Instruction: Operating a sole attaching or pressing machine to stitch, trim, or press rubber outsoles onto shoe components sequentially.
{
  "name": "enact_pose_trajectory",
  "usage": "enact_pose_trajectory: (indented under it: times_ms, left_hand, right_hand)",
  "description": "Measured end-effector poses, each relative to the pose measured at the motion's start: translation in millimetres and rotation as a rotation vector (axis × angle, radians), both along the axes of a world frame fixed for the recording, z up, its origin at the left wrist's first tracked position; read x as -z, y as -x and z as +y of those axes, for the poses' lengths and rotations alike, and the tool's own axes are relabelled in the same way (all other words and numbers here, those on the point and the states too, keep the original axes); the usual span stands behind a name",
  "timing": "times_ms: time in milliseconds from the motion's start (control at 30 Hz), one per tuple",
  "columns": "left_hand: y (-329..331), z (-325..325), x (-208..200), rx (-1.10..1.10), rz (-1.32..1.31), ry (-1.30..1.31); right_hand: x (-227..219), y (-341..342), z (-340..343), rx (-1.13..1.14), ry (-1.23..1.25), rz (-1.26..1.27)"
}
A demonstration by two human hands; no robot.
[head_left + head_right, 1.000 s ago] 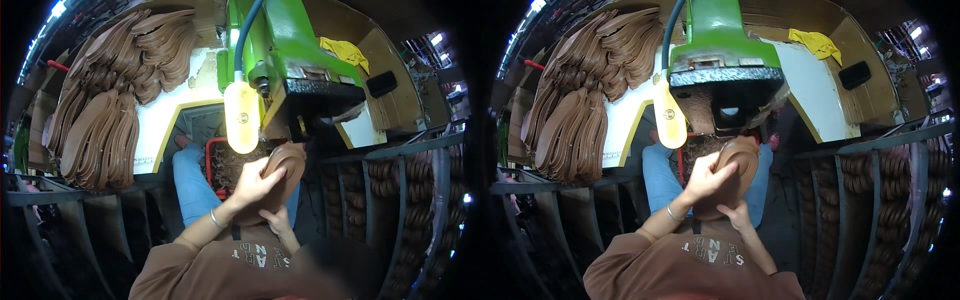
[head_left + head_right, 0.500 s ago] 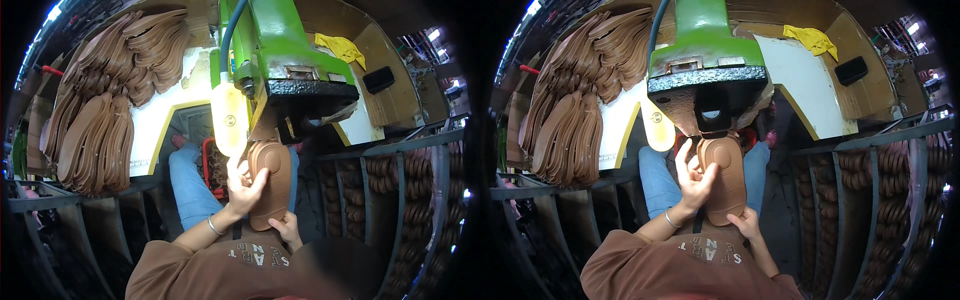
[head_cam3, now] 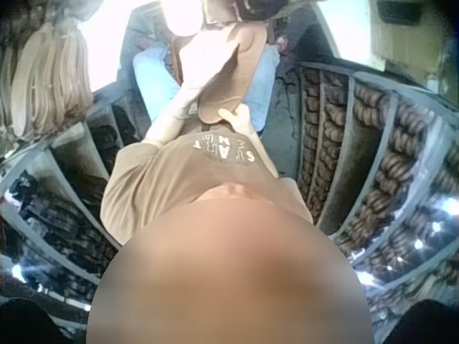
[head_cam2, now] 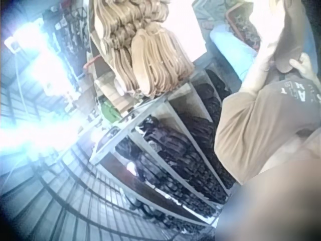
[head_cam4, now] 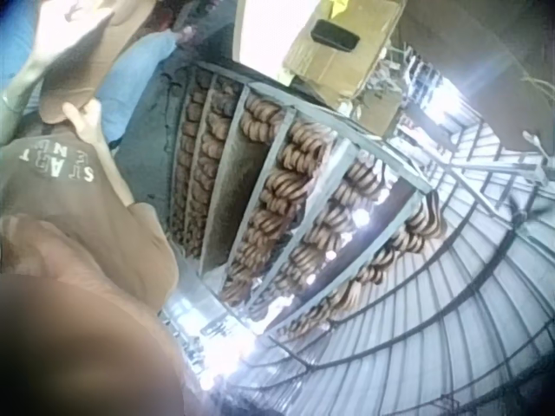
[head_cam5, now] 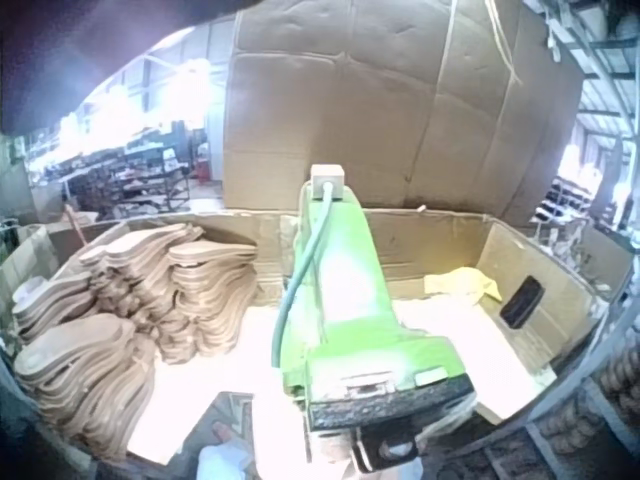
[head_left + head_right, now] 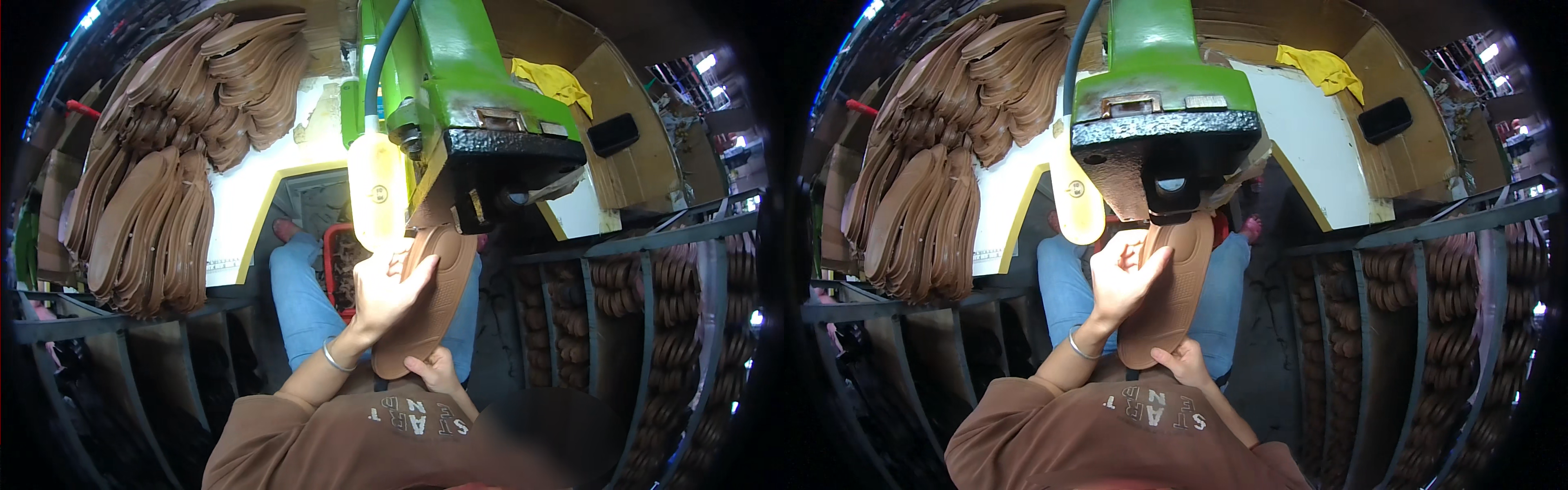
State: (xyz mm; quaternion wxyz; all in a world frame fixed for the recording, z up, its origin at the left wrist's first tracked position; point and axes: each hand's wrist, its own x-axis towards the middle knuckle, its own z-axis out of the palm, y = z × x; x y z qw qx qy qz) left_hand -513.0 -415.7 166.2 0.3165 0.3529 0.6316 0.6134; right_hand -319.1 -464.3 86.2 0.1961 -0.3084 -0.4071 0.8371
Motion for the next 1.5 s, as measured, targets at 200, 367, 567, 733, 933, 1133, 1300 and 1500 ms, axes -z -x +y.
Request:
enact_pose_trajectory:
  times_ms: [200,367,567,733,933,1133,1300,1500]
  left_hand:
    - [-14.1,-15.7,5.4,-0.089,-0.298,-0.123]
    - [-16.6,-17.8,8.9,-0.026,-0.428,-0.119]
    - [-12.3,-1.2,-4.7,0.087,-0.619,-0.238]
    - [-11.1,3.0,-6.6,0.065,-0.665,-0.252]
    - [11.8,-1.2,-6.6,0.103,-0.504,-0.191]
    - [51.1,-19.7,-2.2,0.134,-0.362,-0.049]
    - [76.5,-46.1,-0.2,0.056,-0.37,-0.165]
    - [94.3,-91.8,12.9,-0.049,-0.465,-0.081]
  right_hand:
    - [-2.4,-39.4,5.3,0.118,-0.005,-0.046]
    - [-22.7,-66.1,30.5,0.39,-0.148,-0.147]
    - [-53.8,-68.5,95.1,0.658,-0.269,-0.121]
    - [-69.8,-45.9,151.9,0.772,-0.312,-0.124]
    - [-76.2,-17.7,188.7,0.762,-0.27,0.011]
    - [-70.0,11.8,185.6,0.698,-0.266,0.047]
    - [-67.1,37.1,163.6,0.638,-0.27,0.011]
    - [-67.9,67.8,137.3,0.578,-0.265,0.022]
